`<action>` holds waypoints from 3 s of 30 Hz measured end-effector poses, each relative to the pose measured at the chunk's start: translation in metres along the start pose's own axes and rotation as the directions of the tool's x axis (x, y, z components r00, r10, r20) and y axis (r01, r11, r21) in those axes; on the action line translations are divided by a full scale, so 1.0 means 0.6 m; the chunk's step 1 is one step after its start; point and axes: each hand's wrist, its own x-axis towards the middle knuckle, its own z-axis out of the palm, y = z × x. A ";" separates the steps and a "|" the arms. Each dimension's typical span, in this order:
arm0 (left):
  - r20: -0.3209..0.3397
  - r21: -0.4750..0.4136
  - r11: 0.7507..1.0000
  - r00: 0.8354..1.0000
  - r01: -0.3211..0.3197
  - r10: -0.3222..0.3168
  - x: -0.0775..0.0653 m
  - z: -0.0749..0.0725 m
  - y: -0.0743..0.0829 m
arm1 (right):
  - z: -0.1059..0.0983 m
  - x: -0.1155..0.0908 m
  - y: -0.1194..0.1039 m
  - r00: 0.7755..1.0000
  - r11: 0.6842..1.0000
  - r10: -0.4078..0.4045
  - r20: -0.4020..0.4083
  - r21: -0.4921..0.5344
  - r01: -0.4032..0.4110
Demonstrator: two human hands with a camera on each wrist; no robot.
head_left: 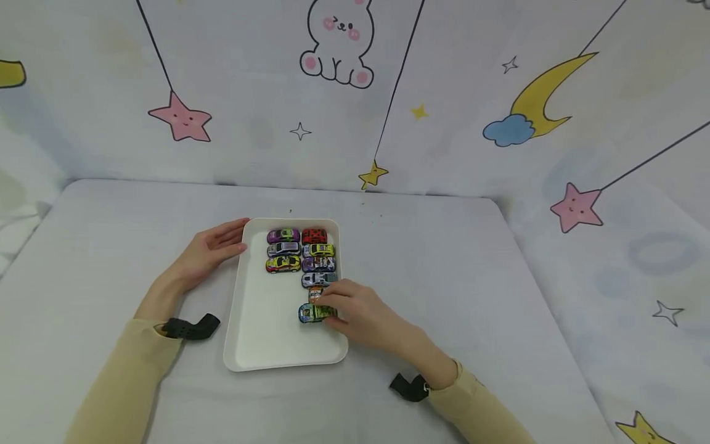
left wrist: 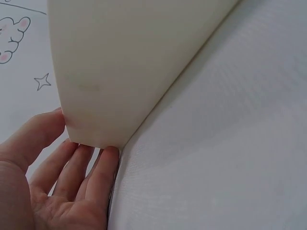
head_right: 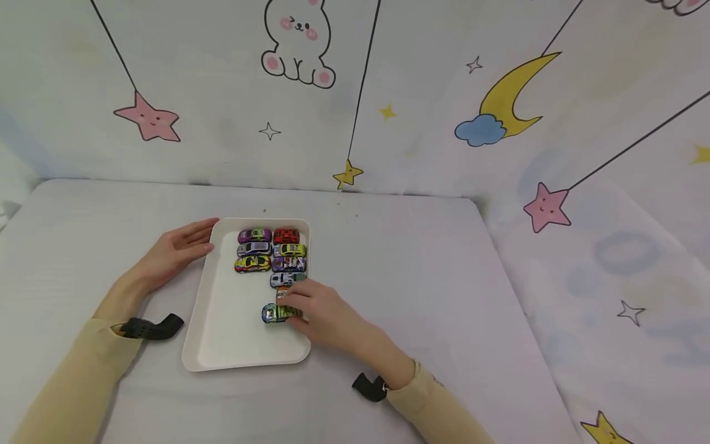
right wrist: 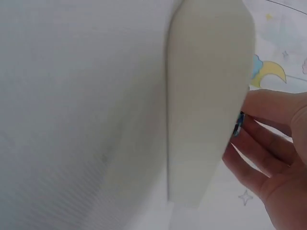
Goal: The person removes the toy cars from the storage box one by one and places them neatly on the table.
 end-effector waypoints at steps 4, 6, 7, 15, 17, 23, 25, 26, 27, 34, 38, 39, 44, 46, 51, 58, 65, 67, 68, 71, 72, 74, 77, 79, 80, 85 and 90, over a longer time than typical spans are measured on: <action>-0.007 0.010 1.000 1.000 -0.002 0.002 -0.001 0.000 0.000 | -0.014 -0.003 0.004 0.999 0.999 0.015 -0.052 0.037 -0.013; -0.005 0.010 1.000 1.000 -0.003 0.003 -0.001 0.000 0.001 | -0.021 -0.003 0.008 0.997 0.998 0.034 -0.068 0.046 -0.031; -0.005 0.010 1.000 1.000 -0.002 0.002 -0.001 0.000 0.002 | -0.025 -0.004 0.011 0.996 0.998 0.045 -0.075 0.048 -0.042; -0.008 0.019 1.000 1.000 0.002 -0.002 -0.005 -0.001 0.006 | -0.048 -0.008 0.048 0.979 0.982 0.171 -0.111 0.096 -0.161; -0.010 0.015 1.000 1.000 0.006 -0.006 -0.005 -0.001 0.006 | -0.052 -0.012 0.063 0.972 0.977 0.200 -0.120 0.104 -0.188; -0.010 0.019 1.000 1.000 0.004 -0.004 -0.002 0.001 0.005 | -0.062 -0.025 0.110 0.950 0.953 0.286 -0.124 0.140 -0.269; -0.016 0.021 1.000 1.000 0.007 -0.007 -0.003 0.001 0.003 | -0.060 -0.027 0.127 0.947 0.947 0.304 -0.104 0.146 -0.287; -0.020 0.026 1.000 1.000 0.009 -0.008 -0.003 0.000 0.003 | -0.058 -0.029 0.136 0.945 0.943 0.315 -0.089 0.146 -0.300; -0.023 0.028 1.000 1.000 0.009 -0.008 -0.004 0.000 0.002 | -0.056 -0.030 0.145 0.943 0.939 0.325 -0.076 0.146 -0.311; -0.010 0.023 1.000 1.000 0.000 0.000 -0.007 0.000 -0.003 | -0.043 -0.038 0.196 0.933 0.923 0.361 -0.014 0.147 -0.355; -0.012 0.034 0.999 1.000 -0.004 0.004 -0.008 0.000 -0.002 | -0.042 -0.041 0.214 0.943 0.933 0.332 -0.013 0.153 -0.326; -0.014 0.041 0.999 1.000 -0.001 0.002 -0.008 -0.001 -0.001 | -0.042 -0.042 0.218 0.946 0.936 0.324 -0.019 0.154 -0.317; -0.016 0.054 0.999 1.000 0.007 -0.006 -0.008 -0.001 0.000 | -0.042 -0.045 0.236 0.949 0.939 0.312 -0.046 0.171 -0.300; -0.019 0.054 0.998 1.000 0.012 -0.011 -0.007 -0.001 0.001 | -0.041 -0.046 0.243 0.946 0.934 0.322 -0.041 0.179 -0.310; -0.018 0.059 0.998 1.000 0.021 -0.020 -0.005 0.000 0.001 | -0.043 -0.048 0.255 0.933 0.919 0.358 -0.032 0.189 -0.346; -0.008 0.057 0.998 1.000 0.014 -0.014 -0.004 0.002 0.003 | -0.049 -0.044 0.265 0.919 0.902 0.395 -0.014 0.194 -0.385; -0.013 0.065 0.998 1.000 0.020 -0.019 -0.004 0.002 0.004 | -0.050 -0.044 0.268 0.923 0.908 0.385 -0.009 0.183 -0.377; -0.014 0.061 0.998 1.000 0.019 -0.018 -0.004 0.002 0.004 | -0.049 -0.044 0.268 0.924 0.909 0.382 -0.009 0.183 -0.375; -0.015 0.056 0.998 1.000 0.018 -0.017 -0.004 0.002 0.004 | -0.049 -0.044 0.268 0.924 0.909 0.383 -0.008 0.181 -0.375; -0.015 0.050 0.999 1.000 0.017 -0.017 -0.005 0.003 0.003 | -0.048 -0.043 0.267 0.923 0.910 0.385 -0.006 0.171 -0.378; -0.016 0.052 0.998 1.000 0.019 -0.018 -0.005 0.003 0.003 | -0.047 -0.043 0.267 0.922 0.910 0.387 -0.003 0.166 -0.381; -0.020 0.060 0.998 1.000 0.023 -0.022 -0.006 0.003 0.002 | -0.047 -0.043 0.266 0.920 0.909 0.391 0.003 0.157 -0.386; -0.021 0.069 0.997 1.000 0.023 -0.022 -0.006 0.003 0.002 | -0.047 -0.042 0.264 0.917 0.906 0.399 0.013 0.149 -0.396; -0.021 0.064 0.998 1.000 0.022 -0.021 -0.006 0.003 0.002 | -0.048 -0.042 0.261 0.914 0.904 0.405 0.016 0.145 -0.403; -0.019 0.061 0.998 1.000 0.021 -0.020 -0.006 0.003 0.002 | -0.050 -0.042 0.260 0.913 0.903 0.408 0.017 0.143 -0.406; -0.015 0.055 0.998 1.000 0.021 -0.021 -0.006 0.002 0.003 | -0.055 -0.044 0.253 0.902 0.895 0.431 0.017 0.119 -0.430; -0.012 0.059 0.998 1.000 0.025 -0.024 -0.005 0.003 0.005 | -0.062 -0.043 0.242 0.894 0.889 0.448 0.010 0.095 -0.447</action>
